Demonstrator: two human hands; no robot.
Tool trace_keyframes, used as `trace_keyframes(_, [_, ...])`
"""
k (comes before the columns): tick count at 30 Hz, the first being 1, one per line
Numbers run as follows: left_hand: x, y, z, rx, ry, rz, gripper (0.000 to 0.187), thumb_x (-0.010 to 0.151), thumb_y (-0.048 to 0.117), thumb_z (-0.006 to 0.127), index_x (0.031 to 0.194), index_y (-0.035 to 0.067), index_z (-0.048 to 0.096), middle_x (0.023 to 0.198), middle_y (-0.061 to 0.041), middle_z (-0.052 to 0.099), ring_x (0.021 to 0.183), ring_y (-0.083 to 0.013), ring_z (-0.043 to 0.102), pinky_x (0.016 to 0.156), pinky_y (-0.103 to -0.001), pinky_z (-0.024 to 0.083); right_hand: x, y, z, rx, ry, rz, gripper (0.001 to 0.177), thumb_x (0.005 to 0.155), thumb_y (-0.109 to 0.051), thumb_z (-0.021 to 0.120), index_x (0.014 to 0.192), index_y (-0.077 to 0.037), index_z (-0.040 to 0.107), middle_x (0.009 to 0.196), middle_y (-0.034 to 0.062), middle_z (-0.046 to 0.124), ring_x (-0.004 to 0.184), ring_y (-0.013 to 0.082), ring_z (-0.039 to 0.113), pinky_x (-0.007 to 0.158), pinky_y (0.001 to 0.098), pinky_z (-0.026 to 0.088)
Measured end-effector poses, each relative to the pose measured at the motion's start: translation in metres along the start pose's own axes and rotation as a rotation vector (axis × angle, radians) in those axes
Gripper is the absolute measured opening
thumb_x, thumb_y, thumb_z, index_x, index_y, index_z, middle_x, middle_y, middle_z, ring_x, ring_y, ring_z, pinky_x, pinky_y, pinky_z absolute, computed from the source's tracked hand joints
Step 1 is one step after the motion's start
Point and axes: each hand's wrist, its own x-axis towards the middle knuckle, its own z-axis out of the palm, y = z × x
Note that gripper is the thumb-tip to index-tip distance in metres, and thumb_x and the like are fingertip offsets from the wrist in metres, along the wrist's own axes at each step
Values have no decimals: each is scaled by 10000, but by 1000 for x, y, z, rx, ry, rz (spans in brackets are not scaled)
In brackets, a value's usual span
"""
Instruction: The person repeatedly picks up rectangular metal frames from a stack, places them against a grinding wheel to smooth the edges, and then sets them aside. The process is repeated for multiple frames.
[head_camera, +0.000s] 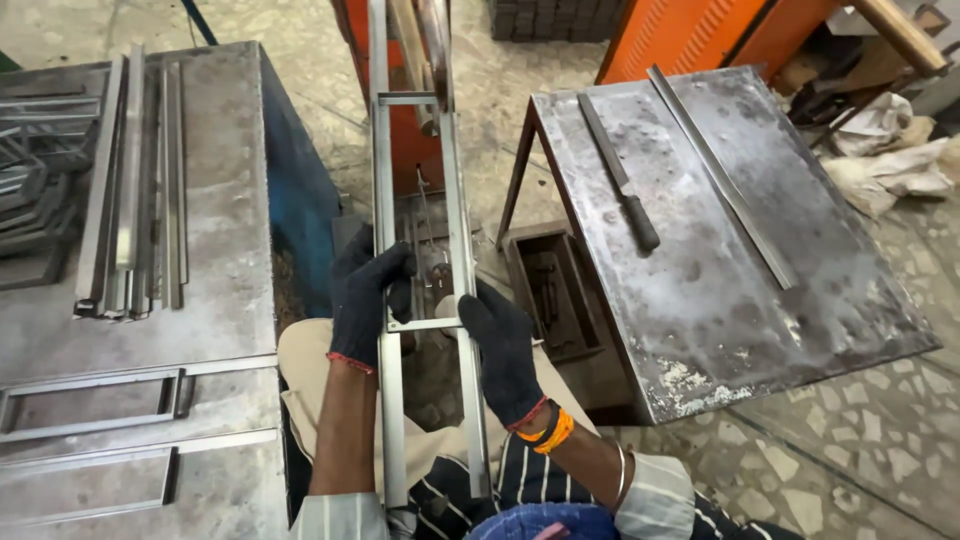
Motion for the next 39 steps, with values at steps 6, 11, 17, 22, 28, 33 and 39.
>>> trace_keyframes(6, [0, -1, 4, -91, -17, -55, 139, 933, 93, 675, 1032, -2, 656, 717, -109, 678, 422, -171, 555, 370, -305, 411, -1, 11, -4, -22, 53, 3, 380, 978, -212, 651, 1239, 62, 691, 974, -13, 706, 896, 62, 599, 791, 260, 514])
trace_keyframes(11, [17, -18, -12, -84, -15, -38, 131, 955, 90, 684, 1015, -23, 652, 742, -125, 693, 467, -184, 593, 408, -316, 451, 11, 11, -4, -95, 13, -76, 354, 1001, -231, 646, 1210, 50, 699, 915, -4, 665, 860, 70, 565, 755, 275, 496])
trace_keyframes(17, [25, -11, -30, -79, 22, 52, 166, 997, 62, 671, 1149, -2, 678, 823, -113, 707, 589, -160, 641, 506, -294, 477, 43, 16, 2, -212, -104, -90, 363, 990, -307, 627, 1078, 33, 720, 833, 31, 677, 781, 96, 601, 692, 297, 491])
trace_keyframes(22, [15, 21, -26, -105, 87, 41, 206, 951, 60, 633, 1157, 60, 630, 739, -95, 681, 419, -157, 527, 366, -304, 387, 84, 8, 21, -582, -200, 205, 552, 960, -485, 650, 804, 42, 695, 667, 136, 571, 619, 247, 555, 591, 427, 446])
trace_keyframes(28, [7, 36, -33, -34, 270, 81, 218, 903, 12, 668, 1114, 54, 636, 738, -78, 663, 434, -126, 493, 375, -284, 338, 143, 87, 39, -1078, -323, -444, 628, 996, -567, 530, 687, -51, 709, 718, 221, 654, 723, 419, 632, 675, 553, 467])
trace_keyframes(33, [6, 33, -50, 60, 428, 162, 181, 887, 33, 699, 1063, 38, 655, 763, -71, 701, 444, -113, 492, 378, -286, 347, 129, 81, 57, -1150, -236, -545, 531, 915, -535, 605, 668, -82, 732, 666, 194, 654, 623, 401, 641, 589, 535, 489])
trace_keyframes(39, [19, 18, -126, 140, 584, 341, 147, 920, 7, 738, 1040, 10, 654, 791, -93, 666, 503, -123, 534, 423, -287, 377, 61, 54, 29, -1073, -533, -243, 545, 902, -560, 676, 647, -83, 737, 590, 162, 630, 546, 325, 611, 557, 480, 453])
